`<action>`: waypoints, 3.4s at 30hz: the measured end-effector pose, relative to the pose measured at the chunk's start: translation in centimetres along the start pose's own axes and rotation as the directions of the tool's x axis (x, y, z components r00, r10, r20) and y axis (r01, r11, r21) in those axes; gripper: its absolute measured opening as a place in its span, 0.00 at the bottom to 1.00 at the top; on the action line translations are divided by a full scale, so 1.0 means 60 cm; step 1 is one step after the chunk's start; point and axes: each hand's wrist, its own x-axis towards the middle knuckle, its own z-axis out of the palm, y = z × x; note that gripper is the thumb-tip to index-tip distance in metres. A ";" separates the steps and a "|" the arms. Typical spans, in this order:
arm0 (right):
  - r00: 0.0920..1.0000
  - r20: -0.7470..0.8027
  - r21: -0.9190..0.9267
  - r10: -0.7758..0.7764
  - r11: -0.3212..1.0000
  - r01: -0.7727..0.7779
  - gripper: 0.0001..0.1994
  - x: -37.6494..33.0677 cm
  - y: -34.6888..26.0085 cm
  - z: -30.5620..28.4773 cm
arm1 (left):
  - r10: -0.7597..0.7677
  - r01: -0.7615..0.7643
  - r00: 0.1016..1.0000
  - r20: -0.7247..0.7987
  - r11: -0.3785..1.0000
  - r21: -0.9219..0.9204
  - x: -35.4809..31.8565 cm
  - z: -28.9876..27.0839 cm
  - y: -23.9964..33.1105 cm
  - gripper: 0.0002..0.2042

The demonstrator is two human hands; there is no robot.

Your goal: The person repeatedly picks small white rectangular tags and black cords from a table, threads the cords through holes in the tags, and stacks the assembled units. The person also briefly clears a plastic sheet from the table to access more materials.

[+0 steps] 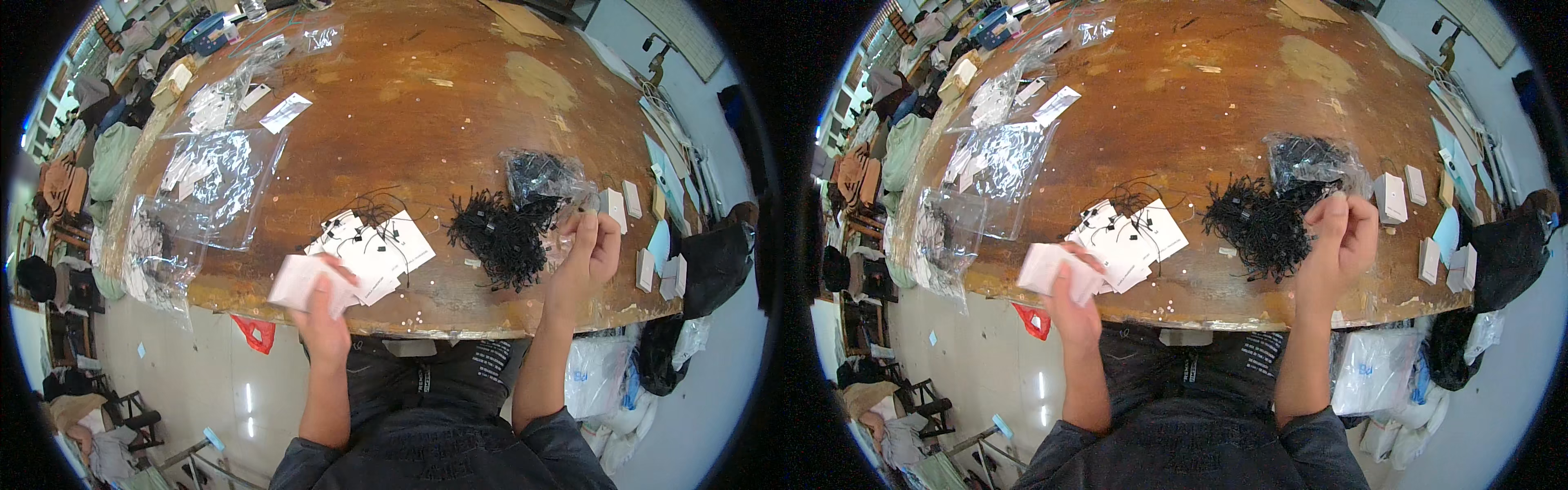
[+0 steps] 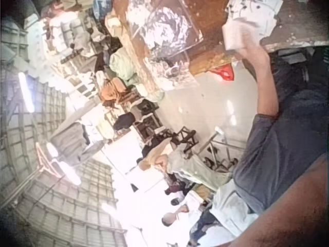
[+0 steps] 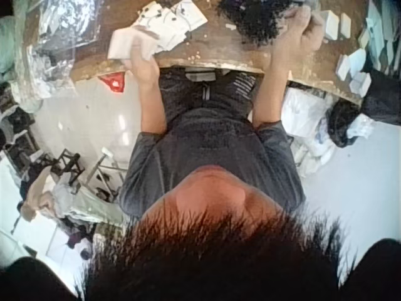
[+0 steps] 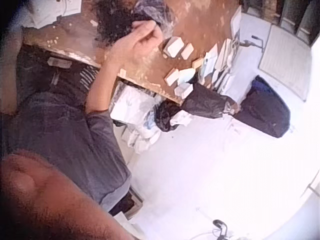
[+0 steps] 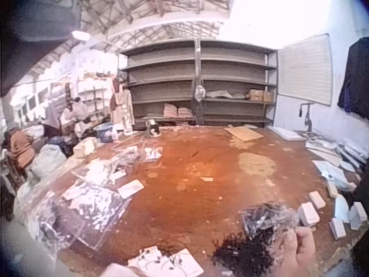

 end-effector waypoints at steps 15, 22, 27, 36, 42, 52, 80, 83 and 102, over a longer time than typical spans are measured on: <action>0.453 0.891 -0.018 -0.015 0.997 0.070 0.05 -0.060 -0.024 0.006 | -0.488 0.473 0.705 0.516 0.864 0.171 -0.046 0.025 -0.011 0.15; 0.903 0.396 0.731 0.169 0.537 -0.421 0.11 -0.065 -0.013 0.011 | -0.415 0.518 0.843 0.342 0.797 -0.310 -0.015 0.021 -0.012 0.14; 0.763 0.622 0.524 0.175 0.631 -0.572 0.08 -0.107 -0.027 0.051 | -0.357 0.351 0.922 0.153 0.934 0.067 -0.030 0.041 -0.022 0.16; 0.786 0.614 0.023 0.077 0.993 -0.115 0.06 -0.157 -0.021 0.082 | -0.206 0.201 0.978 0.035 0.974 0.108 -0.029 0.049 -0.028 0.15; 0.841 0.541 -0.036 0.021 0.999 -0.002 0.05 -0.165 -0.018 0.087 | -0.167 0.168 0.986 -0.020 0.982 0.085 -0.031 0.051 -0.027 0.17; 0.804 0.582 0.170 0.124 0.948 -0.269 0.04 -0.163 -0.031 0.094 | -0.126 0.118 0.991 0.045 0.983 0.144 -0.038 0.050 -0.034 0.14; 0.824 0.537 0.011 0.182 0.975 -0.222 0.11 -0.103 -0.006 0.075 | 0.422 -0.893 0.426 0.800 0.057 0.446 -0.009 0.038 -0.005 0.13; 0.988 0.150 -0.140 -0.027 0.989 0.048 0.11 -0.054 0.012 0.049 | 0.445 -0.816 0.578 0.684 0.342 0.466 -0.010 0.039 -0.015 0.09; 0.991 0.131 0.054 0.019 0.998 -0.026 0.05 -0.008 0.026 -0.007 | 0.011 -0.004 0.999 -0.033 0.977 0.215 -0.001 0.003 -0.022 0.16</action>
